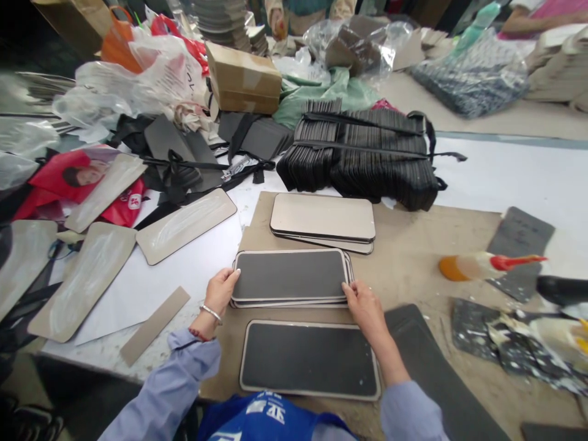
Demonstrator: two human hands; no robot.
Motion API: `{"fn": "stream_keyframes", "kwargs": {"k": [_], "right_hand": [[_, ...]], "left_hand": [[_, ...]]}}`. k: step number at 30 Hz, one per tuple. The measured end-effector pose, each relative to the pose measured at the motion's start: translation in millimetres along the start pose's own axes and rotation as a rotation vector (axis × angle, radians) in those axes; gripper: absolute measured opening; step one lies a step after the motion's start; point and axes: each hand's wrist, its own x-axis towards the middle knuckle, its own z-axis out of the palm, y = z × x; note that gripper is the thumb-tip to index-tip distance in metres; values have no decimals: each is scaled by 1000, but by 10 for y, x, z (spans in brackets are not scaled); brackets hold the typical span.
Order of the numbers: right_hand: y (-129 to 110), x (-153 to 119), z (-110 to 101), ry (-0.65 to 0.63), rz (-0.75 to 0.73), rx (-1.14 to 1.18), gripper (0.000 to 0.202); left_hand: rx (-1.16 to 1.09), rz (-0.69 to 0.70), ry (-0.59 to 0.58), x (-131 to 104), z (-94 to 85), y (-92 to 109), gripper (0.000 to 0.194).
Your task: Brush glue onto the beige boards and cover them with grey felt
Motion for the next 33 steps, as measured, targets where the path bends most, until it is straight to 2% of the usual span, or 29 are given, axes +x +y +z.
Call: {"fn": "stream_keyframes", "kwargs": {"k": [6,11,15,19,21,25,27,31,33], "right_hand": [[10,31,0,-18,-6,-59,33],[-81,-85,-120,-1,-47,-41,37],[-88,-198,-146,1,-41,27,39],[-29,-186,-73,0,39,122,44],[-27,-143,-66,-30,67,142,48],[-119,-26,-120,-116,102,7,46],[-184,33,-130,-102,94,-23,47],[-260,130,-69,40,85,105,35],[-272,163,-42,29,94,241,32]], "left_hand": [[98,16,2,-59,-5,131,29],[175,52,4,-138,-104,259,28],[-45,34,-47,-215,-166,274,26],[-468,-163,-201,-224,-173,264,29],[-591,-240,-265,-189,-184,262,34],[-629,-319,-340,-107,-225,269,36],[-634,-313,-373,-96,-241,287,37],[-643,-258,-424,-135,-258,331,42],[-640,-240,-449,-163,-267,340,47]]}}
